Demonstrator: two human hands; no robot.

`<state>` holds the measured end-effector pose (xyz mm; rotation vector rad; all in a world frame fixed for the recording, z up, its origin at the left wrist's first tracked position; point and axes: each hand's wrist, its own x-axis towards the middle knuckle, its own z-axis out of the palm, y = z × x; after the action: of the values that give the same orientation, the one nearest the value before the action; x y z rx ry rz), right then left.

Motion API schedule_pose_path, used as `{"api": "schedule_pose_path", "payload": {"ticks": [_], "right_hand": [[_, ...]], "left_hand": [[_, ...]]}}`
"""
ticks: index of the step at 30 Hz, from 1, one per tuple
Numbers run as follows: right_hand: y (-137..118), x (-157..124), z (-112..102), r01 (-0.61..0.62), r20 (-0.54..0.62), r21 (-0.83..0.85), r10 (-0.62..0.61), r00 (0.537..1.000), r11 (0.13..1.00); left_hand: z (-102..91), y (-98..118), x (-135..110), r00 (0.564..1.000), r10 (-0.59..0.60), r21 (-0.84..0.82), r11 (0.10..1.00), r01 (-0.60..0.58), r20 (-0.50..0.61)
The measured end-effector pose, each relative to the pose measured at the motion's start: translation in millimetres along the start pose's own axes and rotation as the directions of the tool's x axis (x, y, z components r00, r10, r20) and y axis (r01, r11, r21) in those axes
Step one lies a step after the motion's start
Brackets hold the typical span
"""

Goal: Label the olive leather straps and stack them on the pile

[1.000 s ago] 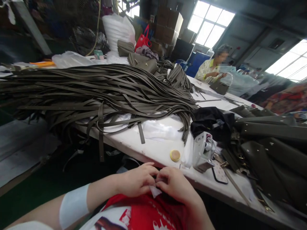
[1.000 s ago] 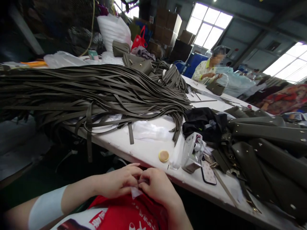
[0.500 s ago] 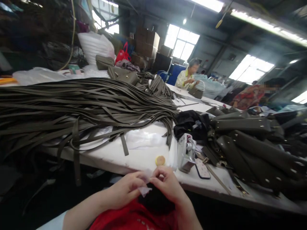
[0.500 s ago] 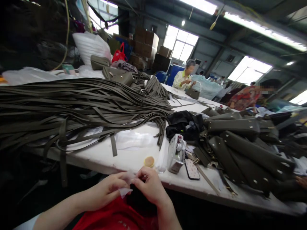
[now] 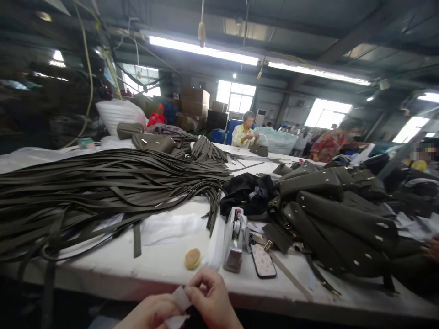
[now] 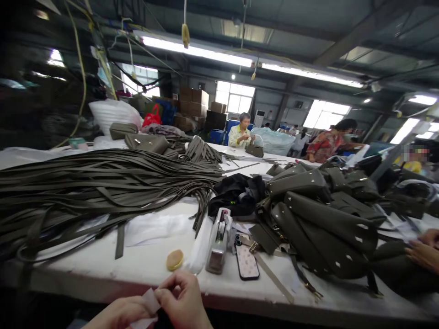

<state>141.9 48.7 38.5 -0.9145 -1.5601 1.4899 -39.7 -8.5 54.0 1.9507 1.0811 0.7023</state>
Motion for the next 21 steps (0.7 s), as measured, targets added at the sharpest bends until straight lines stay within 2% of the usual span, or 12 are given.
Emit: {"api": "schedule_pose_path", "payload": {"ticks": [3,7,11,14,17,19,21], "right_hand": [[-3,4,-11,0.003,0.148,0.043,-0.009,0.989,0.999],[-3,17,-2,0.031,0.43,0.078,-0.062,0.901,0.996],[5,24,26,0.092,0.539,0.126,-0.146,0.829,0.988],[9,25,49,0.045,0.63,0.131,-0.118,0.767,0.99],[12,28,73,0.059,0.706,0.043,-0.072,0.705,0.997],[13,30,91,0.072,0.725,-0.02,-0.036,0.688,0.997],[15,31,110,0.071,0.714,-0.072,0.002,0.7,0.995]], "left_hand": [[3.7,12,-1,0.996,-0.069,0.0,0.998,0.069,-0.065],[3.9,24,-13,0.982,-0.094,0.026,0.995,0.099,-0.161],[4.6,29,-40,0.948,-0.188,0.003,0.981,0.195,-0.256],[4.9,29,-66,0.901,-0.243,-0.04,0.969,0.245,-0.358],[4.1,23,-92,0.856,-0.292,-0.064,0.954,0.293,-0.426],[2.9,17,-109,0.835,-0.309,-0.077,0.948,0.308,-0.455],[1.3,11,-125,0.816,-0.315,-0.085,0.946,0.314,-0.485]]}}
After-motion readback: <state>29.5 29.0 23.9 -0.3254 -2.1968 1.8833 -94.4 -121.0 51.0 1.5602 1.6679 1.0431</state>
